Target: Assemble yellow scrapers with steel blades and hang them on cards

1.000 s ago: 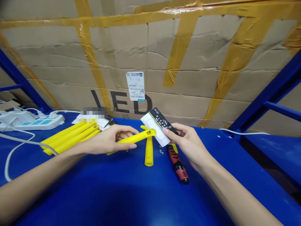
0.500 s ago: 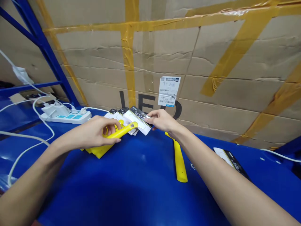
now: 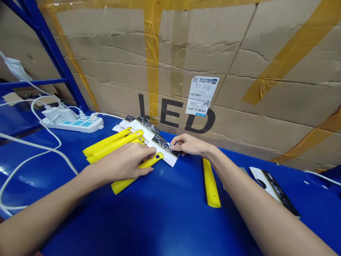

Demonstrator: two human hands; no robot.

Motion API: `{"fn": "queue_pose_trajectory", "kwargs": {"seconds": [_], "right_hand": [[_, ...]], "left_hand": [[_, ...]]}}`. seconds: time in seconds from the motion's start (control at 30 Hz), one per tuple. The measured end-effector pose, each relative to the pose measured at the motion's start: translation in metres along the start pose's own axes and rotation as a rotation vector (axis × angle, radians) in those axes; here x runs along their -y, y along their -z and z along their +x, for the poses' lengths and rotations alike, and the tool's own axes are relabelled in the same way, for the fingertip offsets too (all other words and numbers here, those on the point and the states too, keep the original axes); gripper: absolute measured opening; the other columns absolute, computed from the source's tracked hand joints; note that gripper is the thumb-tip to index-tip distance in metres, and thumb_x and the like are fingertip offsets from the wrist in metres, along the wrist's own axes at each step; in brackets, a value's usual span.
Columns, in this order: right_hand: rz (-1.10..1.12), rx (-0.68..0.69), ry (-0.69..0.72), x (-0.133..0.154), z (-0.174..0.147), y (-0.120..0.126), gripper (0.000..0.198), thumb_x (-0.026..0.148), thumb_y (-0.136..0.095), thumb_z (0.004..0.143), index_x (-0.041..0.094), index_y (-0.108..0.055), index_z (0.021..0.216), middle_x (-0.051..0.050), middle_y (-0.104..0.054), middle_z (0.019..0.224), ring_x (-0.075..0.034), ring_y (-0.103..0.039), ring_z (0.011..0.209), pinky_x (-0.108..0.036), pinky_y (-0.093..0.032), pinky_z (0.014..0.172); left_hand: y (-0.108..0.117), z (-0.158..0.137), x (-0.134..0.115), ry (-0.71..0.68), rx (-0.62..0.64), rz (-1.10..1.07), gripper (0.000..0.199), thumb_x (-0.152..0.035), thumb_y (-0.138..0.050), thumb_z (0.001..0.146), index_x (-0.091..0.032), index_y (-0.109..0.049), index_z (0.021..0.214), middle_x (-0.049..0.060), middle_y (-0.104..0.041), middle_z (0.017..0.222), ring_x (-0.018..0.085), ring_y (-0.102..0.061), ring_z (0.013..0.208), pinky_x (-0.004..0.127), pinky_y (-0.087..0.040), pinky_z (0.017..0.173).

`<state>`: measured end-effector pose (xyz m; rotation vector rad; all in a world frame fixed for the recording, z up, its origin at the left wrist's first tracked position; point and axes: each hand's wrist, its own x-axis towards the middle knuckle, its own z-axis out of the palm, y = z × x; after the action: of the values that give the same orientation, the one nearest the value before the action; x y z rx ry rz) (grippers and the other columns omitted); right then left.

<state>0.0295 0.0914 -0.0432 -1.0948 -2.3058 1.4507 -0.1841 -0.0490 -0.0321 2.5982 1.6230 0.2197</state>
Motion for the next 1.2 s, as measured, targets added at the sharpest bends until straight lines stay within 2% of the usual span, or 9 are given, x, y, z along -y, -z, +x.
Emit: {"fn": "queue_pose_trajectory", "kwargs": {"seconds": [0.1,0.27,0.47,0.6,0.67,0.77,0.87,1.07,1.2], "right_hand": [[-0.049,0.033,-0.082,-0.005,-0.016,0.010,0.018,0.034,-0.082,0.069,0.019,-0.075,0.077,0.001,-0.061,0.066,-0.012,-0.051,0.062,-0.023,-0.043,0.052],[-0.049,-0.091,-0.227,-0.010,-0.016,0.013,0.026,0.026,-0.085,0.065,0.019,-0.071,0.085,0.003,-0.057,0.053,-0.010,-0.047,0.048,-0.023,-0.037,0.045],[-0.016,-0.269,-0.191,-0.011,0.005,0.006,0.027,0.022,-0.088,0.062,0.018,-0.066,0.078,0.002,-0.060,0.059,-0.011,-0.051,0.054,-0.024,-0.041,0.049],[0.026,-0.242,-0.139,-0.014,0.002,0.010,0.022,0.024,-0.086,0.065,0.017,-0.070,0.079,-0.001,-0.065,0.063,-0.013,-0.054,0.060,-0.025,-0.043,0.051],[0.056,-0.190,-0.111,-0.015,-0.004,0.014,0.020,0.025,-0.085,0.068,0.019,-0.075,0.084,-0.002,-0.070,0.070,-0.014,-0.059,0.066,-0.025,-0.047,0.055],[0.091,-0.130,-0.096,-0.017,-0.011,0.018,0.022,0.025,-0.085,0.066,0.021,-0.079,0.087,-0.003,-0.073,0.075,-0.017,-0.063,0.071,-0.028,-0.051,0.059],[0.117,-0.118,-0.096,-0.016,-0.015,0.017,0.018,0.022,-0.086,0.063,0.019,-0.078,0.080,-0.004,-0.072,0.072,-0.016,-0.062,0.069,-0.026,-0.050,0.057],[0.197,-0.144,-0.065,-0.010,-0.019,0.006,0.017,0.024,-0.083,0.068,0.019,-0.075,0.082,-0.002,-0.068,0.068,-0.014,-0.060,0.064,-0.022,-0.050,0.049],[0.210,-0.144,-0.058,-0.009,-0.014,0.001,0.016,0.021,-0.083,0.069,0.017,-0.075,0.082,-0.003,-0.068,0.068,-0.014,-0.061,0.064,-0.022,-0.051,0.049]], "left_hand": [[-0.007,0.003,-0.007,-0.029,-0.003,-0.070,0.019,-0.037,-0.058,0.091,-0.020,-0.062,0.095,0.007,-0.068,0.089,0.022,-0.062,0.077,0.031,-0.040,0.063],[-0.012,0.006,-0.011,0.019,-0.077,-0.080,0.024,-0.040,-0.054,0.094,-0.019,-0.064,0.090,0.007,-0.068,0.084,0.021,-0.062,0.075,0.031,-0.040,0.064],[-0.012,0.010,-0.007,0.106,-0.121,-0.042,0.030,-0.046,-0.056,0.093,-0.019,-0.059,0.080,0.006,-0.067,0.078,0.019,-0.058,0.067,0.030,-0.035,0.059],[-0.010,0.012,-0.004,0.112,-0.134,-0.030,0.037,-0.053,-0.051,0.095,-0.020,-0.058,0.079,0.005,-0.066,0.075,0.019,-0.056,0.066,0.032,-0.036,0.058],[-0.007,0.012,0.000,0.123,-0.220,0.027,0.034,-0.047,-0.048,0.097,-0.019,-0.062,0.085,0.008,-0.067,0.083,0.023,-0.059,0.077,0.035,-0.044,0.066],[-0.005,0.011,0.009,0.142,-0.396,0.232,0.024,-0.030,-0.056,0.092,-0.018,-0.066,0.110,0.015,-0.065,0.120,0.035,-0.053,0.115,0.048,-0.048,0.094],[-0.009,0.012,0.018,0.163,-0.391,0.351,0.054,-0.020,-0.067,0.080,-0.023,-0.059,0.133,0.018,-0.047,0.148,0.044,-0.035,0.139,0.060,-0.040,0.107],[-0.020,0.022,0.022,0.224,-0.320,0.369,0.061,-0.016,-0.053,0.087,-0.027,-0.047,0.148,0.018,-0.041,0.155,0.044,-0.038,0.139,0.064,-0.045,0.102],[-0.019,0.026,0.023,0.258,-0.301,0.363,0.056,-0.016,-0.051,0.088,-0.024,-0.051,0.144,0.018,-0.044,0.153,0.043,-0.042,0.137,0.063,-0.048,0.098]]}}
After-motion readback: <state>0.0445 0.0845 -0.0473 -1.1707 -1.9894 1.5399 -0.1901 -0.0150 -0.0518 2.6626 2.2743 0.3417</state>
